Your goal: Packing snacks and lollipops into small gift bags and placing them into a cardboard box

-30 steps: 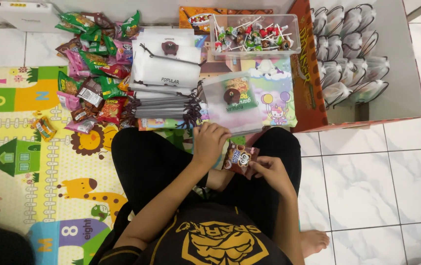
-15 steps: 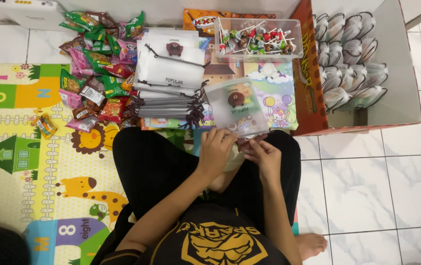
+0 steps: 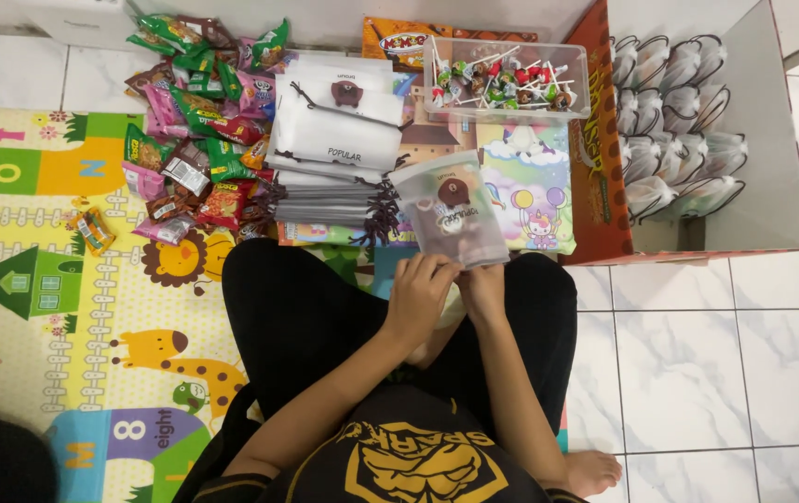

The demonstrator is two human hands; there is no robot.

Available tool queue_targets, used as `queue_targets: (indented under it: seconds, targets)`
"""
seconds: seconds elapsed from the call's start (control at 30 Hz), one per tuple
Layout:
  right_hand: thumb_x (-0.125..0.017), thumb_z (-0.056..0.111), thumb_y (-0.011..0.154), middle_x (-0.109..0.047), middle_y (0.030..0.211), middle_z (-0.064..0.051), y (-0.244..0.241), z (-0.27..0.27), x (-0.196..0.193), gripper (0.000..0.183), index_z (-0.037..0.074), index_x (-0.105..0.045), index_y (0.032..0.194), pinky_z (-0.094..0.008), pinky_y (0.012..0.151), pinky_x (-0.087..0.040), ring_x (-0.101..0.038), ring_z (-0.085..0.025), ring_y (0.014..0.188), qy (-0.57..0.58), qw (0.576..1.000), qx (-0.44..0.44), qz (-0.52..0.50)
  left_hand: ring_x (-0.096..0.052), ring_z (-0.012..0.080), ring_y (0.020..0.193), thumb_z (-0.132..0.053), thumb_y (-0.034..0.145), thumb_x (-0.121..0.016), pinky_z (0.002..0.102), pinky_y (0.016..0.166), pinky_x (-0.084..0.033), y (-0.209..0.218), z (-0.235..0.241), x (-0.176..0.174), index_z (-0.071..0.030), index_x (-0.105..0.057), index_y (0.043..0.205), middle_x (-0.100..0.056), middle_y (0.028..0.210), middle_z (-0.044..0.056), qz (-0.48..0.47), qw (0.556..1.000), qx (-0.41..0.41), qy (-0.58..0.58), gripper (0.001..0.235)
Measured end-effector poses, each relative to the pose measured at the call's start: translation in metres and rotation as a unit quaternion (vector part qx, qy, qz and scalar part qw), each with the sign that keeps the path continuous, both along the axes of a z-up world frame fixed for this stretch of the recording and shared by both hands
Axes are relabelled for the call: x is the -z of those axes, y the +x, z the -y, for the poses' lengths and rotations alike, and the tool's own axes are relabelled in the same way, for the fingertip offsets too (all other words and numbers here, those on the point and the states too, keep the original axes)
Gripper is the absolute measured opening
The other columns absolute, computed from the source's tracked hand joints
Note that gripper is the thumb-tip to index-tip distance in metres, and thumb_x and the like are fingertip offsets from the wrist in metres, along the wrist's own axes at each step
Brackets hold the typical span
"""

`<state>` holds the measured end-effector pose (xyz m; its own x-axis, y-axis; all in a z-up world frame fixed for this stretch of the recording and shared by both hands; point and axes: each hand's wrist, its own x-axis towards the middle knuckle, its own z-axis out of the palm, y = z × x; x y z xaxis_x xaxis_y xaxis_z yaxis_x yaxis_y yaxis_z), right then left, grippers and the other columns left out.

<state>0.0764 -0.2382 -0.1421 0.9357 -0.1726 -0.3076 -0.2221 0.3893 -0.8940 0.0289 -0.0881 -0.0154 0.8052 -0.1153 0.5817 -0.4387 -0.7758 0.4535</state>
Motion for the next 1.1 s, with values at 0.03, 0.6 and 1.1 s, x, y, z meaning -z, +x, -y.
queue_targets:
  seconds: [0.03, 0.6, 1.1]
  targets:
    - [-0.065, -0.002, 0.090, -0.064, 0.100, -0.022, 0.002, -0.010, -0.024, 0.027, -0.013, -0.062, 0.114, -0.054, 0.075, -0.059, -0.069, -0.031, 0.089, 0.000, 1.000, 0.000, -0.001, -0.061, 0.0210, 0.086, -0.021, 0.100, -0.065, 0.034, 0.073, -0.046, 0.000, 0.000, -0.002, -0.017, -0.070, 0.102, -0.060, 0.094, 0.001, -0.001, 1.000, 0.000, 0.000, 0.008]
    - [-0.052, -0.019, 0.093, -0.064, 0.117, -0.022, 0.000, -0.069, -0.118, 0.036, -0.020, -0.052, 0.129, -0.026, 0.114, -0.048, -0.063, -0.025, 0.118, -0.427, 0.898, -0.083, 0.063, -0.063, 0.0180, 0.081, -0.019, 0.102, -0.066, 0.030, 0.071, -0.045, -0.011, 0.000, -0.023, -0.015, -0.070, 0.101, -0.061, 0.090, 0.000, -0.007, 1.000, 0.009, -0.021, 0.006]
    - [-0.052, -0.012, 0.095, -0.065, 0.114, -0.018, -0.003, -0.010, -0.055, 0.031, -0.012, -0.053, 0.126, -0.029, 0.110, -0.049, -0.065, -0.025, 0.115, -0.306, 0.943, -0.123, 0.046, -0.066, 0.0177, 0.088, -0.030, 0.103, -0.063, 0.034, 0.079, -0.046, -0.017, 0.005, -0.003, -0.020, -0.066, 0.096, -0.063, 0.093, -0.003, -0.023, 0.999, 0.033, -0.004, 0.012]
